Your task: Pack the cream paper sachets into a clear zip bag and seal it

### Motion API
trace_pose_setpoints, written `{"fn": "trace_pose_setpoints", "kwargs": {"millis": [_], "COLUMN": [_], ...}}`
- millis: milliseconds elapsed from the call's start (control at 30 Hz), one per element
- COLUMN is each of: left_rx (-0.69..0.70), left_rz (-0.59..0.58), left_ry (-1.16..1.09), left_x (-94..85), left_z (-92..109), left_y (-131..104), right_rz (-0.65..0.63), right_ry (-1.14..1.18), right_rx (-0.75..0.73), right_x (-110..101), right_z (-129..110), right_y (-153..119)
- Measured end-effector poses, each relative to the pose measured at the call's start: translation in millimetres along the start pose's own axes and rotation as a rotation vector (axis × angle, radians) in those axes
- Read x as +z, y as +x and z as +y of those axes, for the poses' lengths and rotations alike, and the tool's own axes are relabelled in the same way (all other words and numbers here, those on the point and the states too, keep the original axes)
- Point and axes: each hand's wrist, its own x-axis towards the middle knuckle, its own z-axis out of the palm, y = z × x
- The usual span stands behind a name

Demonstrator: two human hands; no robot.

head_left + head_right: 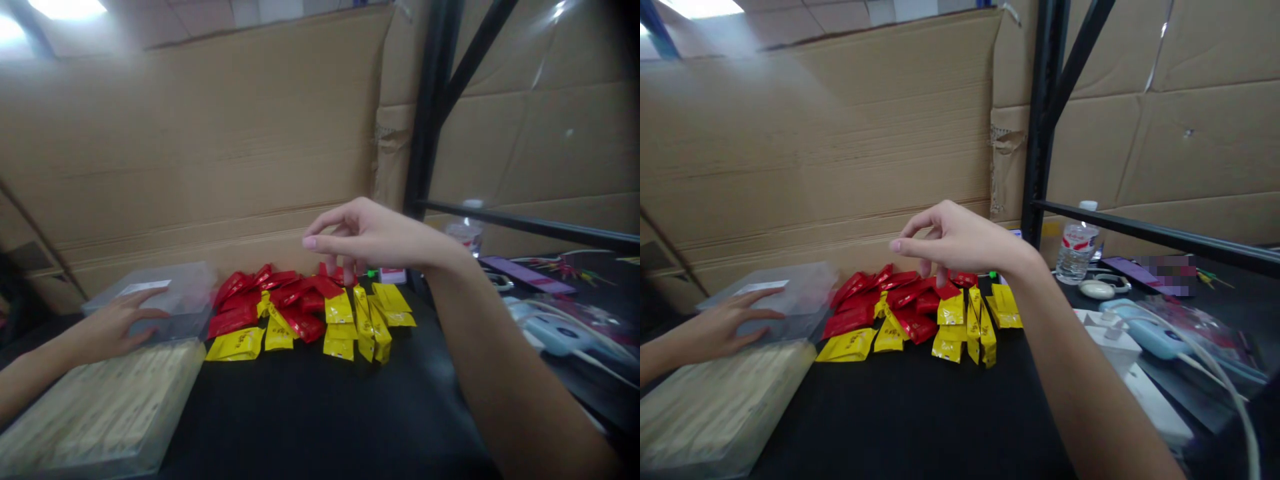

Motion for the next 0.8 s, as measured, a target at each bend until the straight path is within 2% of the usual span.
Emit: {"fn": "trace_pose_setpoints", "kwargs": {"millis": [233, 333, 567, 800], "left_rx": [-0.038, -0.072, -0.09, -0.095], "left_rz": [-0.161, -0.226, -0.217, -0.128], "left_ry": [-0.017, -0.009, 0.03, 0.017], "left_x": [-24.3, -26.7, -21.7, -14.2], "left_z": [-3, -5, -7, -11], "left_y": [7, 10, 10, 12], "right_rz": [0.008, -0.002, -0.007, -0.006], "right_ry": [-0.029, -0.026, -0.026, -0.026], "right_rx": [0.0, -0.003, -0.008, -0.029], "right_x": [-1, -1, -2, -3], "right_z": [4, 4, 4, 4], "right_y": [3, 3, 3, 3]}}
